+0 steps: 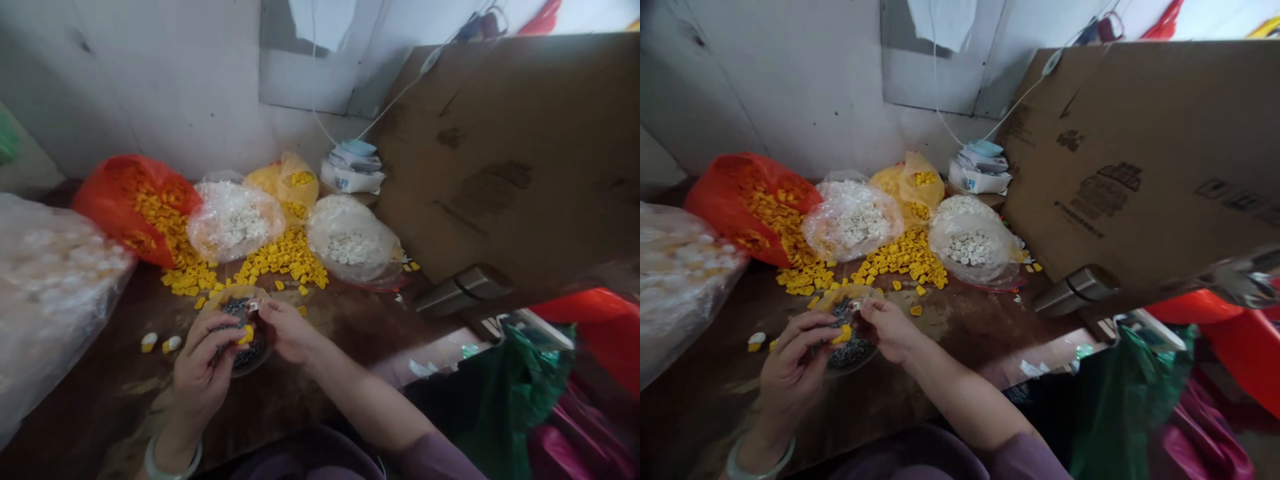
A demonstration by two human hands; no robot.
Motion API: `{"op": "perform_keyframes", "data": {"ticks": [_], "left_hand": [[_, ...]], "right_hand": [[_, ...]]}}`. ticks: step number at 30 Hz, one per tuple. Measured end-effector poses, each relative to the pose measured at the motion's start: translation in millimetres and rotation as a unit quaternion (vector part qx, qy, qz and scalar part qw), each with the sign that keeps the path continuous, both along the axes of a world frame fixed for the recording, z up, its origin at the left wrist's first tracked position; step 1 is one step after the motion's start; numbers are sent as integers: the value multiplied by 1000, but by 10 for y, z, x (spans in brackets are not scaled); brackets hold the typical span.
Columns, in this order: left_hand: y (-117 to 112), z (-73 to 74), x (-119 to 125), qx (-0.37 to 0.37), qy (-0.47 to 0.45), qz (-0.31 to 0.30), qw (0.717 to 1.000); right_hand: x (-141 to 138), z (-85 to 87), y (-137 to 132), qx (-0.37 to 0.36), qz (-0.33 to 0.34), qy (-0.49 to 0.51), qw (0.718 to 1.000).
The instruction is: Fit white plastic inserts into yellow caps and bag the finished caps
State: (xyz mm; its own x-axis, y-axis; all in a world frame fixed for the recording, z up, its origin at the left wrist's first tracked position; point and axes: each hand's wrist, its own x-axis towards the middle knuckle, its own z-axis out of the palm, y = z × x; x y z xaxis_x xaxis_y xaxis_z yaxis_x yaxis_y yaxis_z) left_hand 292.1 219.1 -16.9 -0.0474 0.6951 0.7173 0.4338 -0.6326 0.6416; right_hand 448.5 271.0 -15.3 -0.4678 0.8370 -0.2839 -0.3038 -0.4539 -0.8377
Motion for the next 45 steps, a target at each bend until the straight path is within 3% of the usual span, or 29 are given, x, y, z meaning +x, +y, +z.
{"op": "perform_keyframes", "data": {"ticks": [2, 3, 5, 7, 9, 10, 11, 15, 18, 23, 26, 30, 33, 36, 37, 38, 39, 42, 45], "left_hand": [[-20, 10, 13, -27, -30, -11, 999], [-30, 6, 18, -46, -51, -11, 998], [-48, -15, 21, -90, -101, 3, 991], [-66, -42, 10, -145, -151, 14, 978], [-85, -66, -14, -197, -201, 19, 959], [-95, -73, -29, -218, -225, 23, 949], [-104, -76, -43, -236, -251, 29, 938], [-125, -32, -56, -290, -390, 36, 873], [-119, 40, -3, -331, -456, 16, 826], [-99, 116, 109, -378, -496, 15, 782], [-83, 139, 144, -394, -504, 10, 769], [-45, 210, 176, -411, -507, -2, 758], [-16, 293, 241, -441, -499, -31, 746], [17, 370, 349, -484, -489, -69, 722], [31, 388, 386, -492, -490, -77, 715], [46, 400, 418, -493, -493, -80, 713], [62, 406, 443, -486, -496, -80, 715], [106, 392, 460, -445, -500, -68, 739], [128, 354, 409, -418, -502, -64, 754]], "right_hand": [[39, -61, 36, 155, 8, -140, 978], [45, -90, 41, 253, 18, -226, 941], [54, -125, 43, 422, 53, -369, 826], [122, -106, 88, 514, 82, -445, 729], [335, -22, 233, 514, 67, -521, 678], [509, 37, 348, 493, 52, -562, 662], [724, 99, 485, 437, -5, -638, 634], [1684, 230, 1078, 323, -103, -733, 591], [2092, 131, 1356, 287, -79, -750, 590], [2141, -100, 1466, 296, -46, -735, 608], [2152, -106, 1460, 303, -72, -715, 626], [2126, 12, 1403, 323, -161, -670, 648], [1836, 81, 1243, 341, -211, -612, 681], [1283, 115, 907, 363, -183, -534, 741], [1079, 133, 763, 372, -157, -495, 769], [885, 160, 616, 378, -123, -406, 823], [711, 195, 472, 381, -99, -333, 857], [376, 319, 139, 421, -77, -257, 866], [294, 397, 7, 430, -61, -239, 869]]}}
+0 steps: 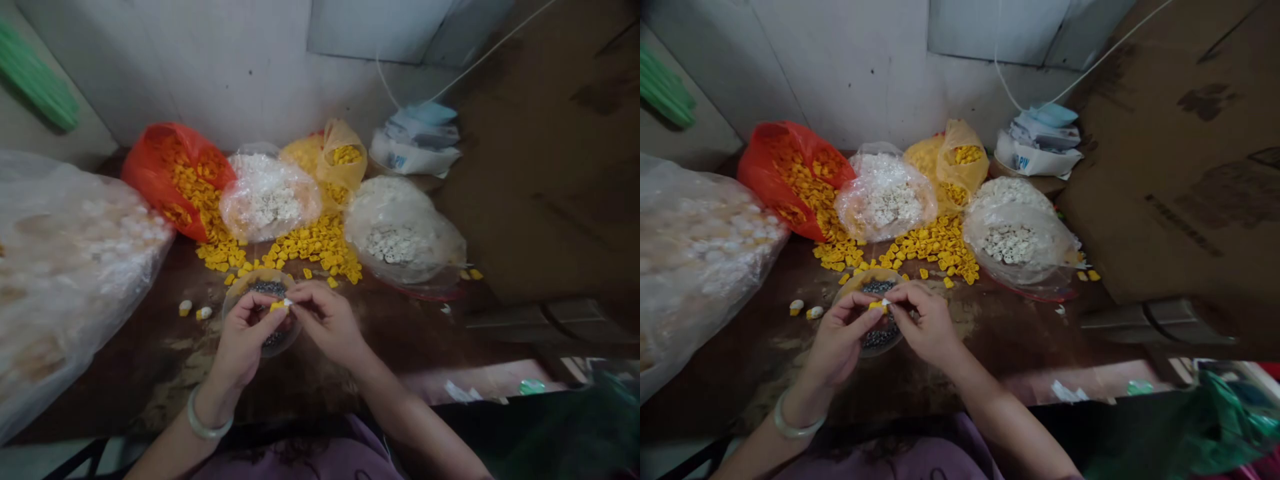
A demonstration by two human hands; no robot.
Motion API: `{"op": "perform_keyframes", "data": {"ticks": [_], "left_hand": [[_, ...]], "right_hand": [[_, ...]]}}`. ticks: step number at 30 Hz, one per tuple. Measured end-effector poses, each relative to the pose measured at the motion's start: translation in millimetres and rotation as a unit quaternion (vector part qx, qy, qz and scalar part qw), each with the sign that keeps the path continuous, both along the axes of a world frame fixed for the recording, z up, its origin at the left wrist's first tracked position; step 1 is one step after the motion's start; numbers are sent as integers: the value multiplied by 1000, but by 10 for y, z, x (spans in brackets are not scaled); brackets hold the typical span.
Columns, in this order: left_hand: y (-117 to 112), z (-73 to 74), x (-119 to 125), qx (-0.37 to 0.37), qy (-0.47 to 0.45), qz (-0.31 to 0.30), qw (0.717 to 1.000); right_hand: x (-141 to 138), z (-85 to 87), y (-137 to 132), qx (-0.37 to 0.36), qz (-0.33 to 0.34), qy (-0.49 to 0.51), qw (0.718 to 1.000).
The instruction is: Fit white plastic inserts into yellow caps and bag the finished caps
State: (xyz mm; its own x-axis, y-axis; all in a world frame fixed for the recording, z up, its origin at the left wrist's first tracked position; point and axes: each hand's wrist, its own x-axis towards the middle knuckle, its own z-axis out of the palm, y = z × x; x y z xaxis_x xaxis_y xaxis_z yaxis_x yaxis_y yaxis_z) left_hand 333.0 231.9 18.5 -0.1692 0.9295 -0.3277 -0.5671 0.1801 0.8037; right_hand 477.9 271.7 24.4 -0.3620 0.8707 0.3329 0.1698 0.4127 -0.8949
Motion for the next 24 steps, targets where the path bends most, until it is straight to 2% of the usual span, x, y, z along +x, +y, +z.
{"op": "perform_keyframes", "data": {"ticks": [3, 6, 8, 10, 12, 15, 17, 18, 19, 22, 24], "left_hand": [[-3, -35, -57, 2, -17, -15, 1000], [-18, -66, -80, 11, -21, -35, 999], [-27, -90, -85, 35, 3, -35, 999], [-31, -113, -95, 81, 74, -14, 994], [-30, -131, -118, 144, 186, 25, 972], [-26, -147, -171, 247, 341, 61, 905], [-25, -155, -202, 290, 394, 59, 870], [-25, -159, -212, 297, 404, 57, 863], [-25, -163, -218, 296, 401, 56, 865], [-23, -171, -222, 275, 352, 56, 893], [-25, -167, -226, 277, 344, 59, 895]], "right_hand": [[26, 6, 9, -62, 35, 16, 997], [36, -8, 52, -89, 58, 25, 994], [17, -7, 63, -126, 79, 43, 988], [-11, -3, 57, -177, 85, 66, 978], [-38, -5, 44, -216, 70, 83, 970], [-65, -22, 39, -272, 54, 108, 955], [-76, -38, 49, -306, 63, 129, 941], [-82, -47, 57, -317, 68, 140, 935], [-89, -55, 66, -326, 70, 150, 931], [-116, -74, 85, -344, 66, 179, 919], [-140, -80, 83, -349, 68, 195, 914]]}}
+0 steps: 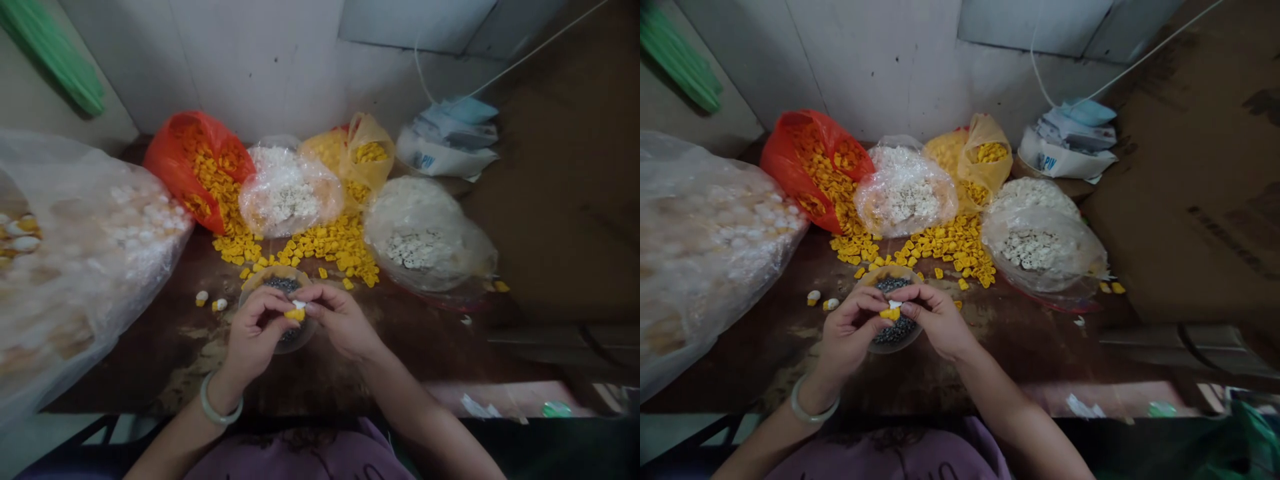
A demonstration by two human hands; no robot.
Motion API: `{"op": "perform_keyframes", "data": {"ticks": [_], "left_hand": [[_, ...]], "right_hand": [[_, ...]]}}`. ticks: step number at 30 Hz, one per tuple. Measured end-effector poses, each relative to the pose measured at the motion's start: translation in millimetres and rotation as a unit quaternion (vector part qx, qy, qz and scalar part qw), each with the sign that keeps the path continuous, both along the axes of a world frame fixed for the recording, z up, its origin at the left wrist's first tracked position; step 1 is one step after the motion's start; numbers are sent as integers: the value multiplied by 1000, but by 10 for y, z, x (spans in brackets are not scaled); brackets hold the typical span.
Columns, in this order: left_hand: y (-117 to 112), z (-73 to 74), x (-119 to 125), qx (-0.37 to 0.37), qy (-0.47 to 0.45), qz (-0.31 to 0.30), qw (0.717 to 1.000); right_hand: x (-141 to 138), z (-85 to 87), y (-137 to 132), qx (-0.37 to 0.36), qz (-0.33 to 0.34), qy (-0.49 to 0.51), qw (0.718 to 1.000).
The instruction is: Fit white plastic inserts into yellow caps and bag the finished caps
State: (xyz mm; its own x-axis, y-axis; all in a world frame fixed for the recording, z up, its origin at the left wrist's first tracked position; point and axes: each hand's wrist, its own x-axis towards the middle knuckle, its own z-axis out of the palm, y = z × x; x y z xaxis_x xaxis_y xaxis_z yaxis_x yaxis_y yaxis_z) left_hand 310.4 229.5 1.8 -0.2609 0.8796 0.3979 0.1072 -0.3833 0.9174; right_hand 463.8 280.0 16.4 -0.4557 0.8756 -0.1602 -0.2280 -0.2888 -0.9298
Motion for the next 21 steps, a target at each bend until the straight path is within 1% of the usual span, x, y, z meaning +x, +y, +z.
{"op": "perform_keyframes", "data": {"ticks": [1, 3, 6, 8, 10, 12, 15, 17, 18, 20, 21], "left_hand": [[-2, 5, -5, 13, 16, 7, 1000], [-12, 20, -19, 53, 78, 29, 995], [-33, 43, -41, 122, 164, 72, 976], [-47, 50, -50, 149, 189, 89, 967], [-57, 46, -54, 154, 197, 75, 965], [-65, 29, -58, 156, 195, 34, 968], [-77, -13, -81, 155, 182, -17, 971], [-85, -43, -123, 130, 153, -29, 979], [-88, -56, -154, 108, 129, -22, 985], [-88, -81, -236, 52, 61, 13, 997], [-84, -93, -283, 22, 22, 37, 999]], "right_hand": [[-14, 0, -8, -2, 2, 7, 1000], [-43, 4, -35, 1, 2, 17, 1000], [-89, 10, -101, 10, -13, 20, 1000], [-113, 4, -157, 0, -24, 27, 999], [-127, -11, -213, -29, -27, 37, 999], [-130, -30, -249, -59, -25, 42, 997], [-113, -55, -211, -64, -7, 31, 997], [-87, -69, -101, -40, 28, 11, 999], [-70, -77, -25, -14, 42, -7, 999], [-43, -98, 137, 76, 53, -84, 992], [-39, -111, 210, 138, 54, -142, 979]]}}
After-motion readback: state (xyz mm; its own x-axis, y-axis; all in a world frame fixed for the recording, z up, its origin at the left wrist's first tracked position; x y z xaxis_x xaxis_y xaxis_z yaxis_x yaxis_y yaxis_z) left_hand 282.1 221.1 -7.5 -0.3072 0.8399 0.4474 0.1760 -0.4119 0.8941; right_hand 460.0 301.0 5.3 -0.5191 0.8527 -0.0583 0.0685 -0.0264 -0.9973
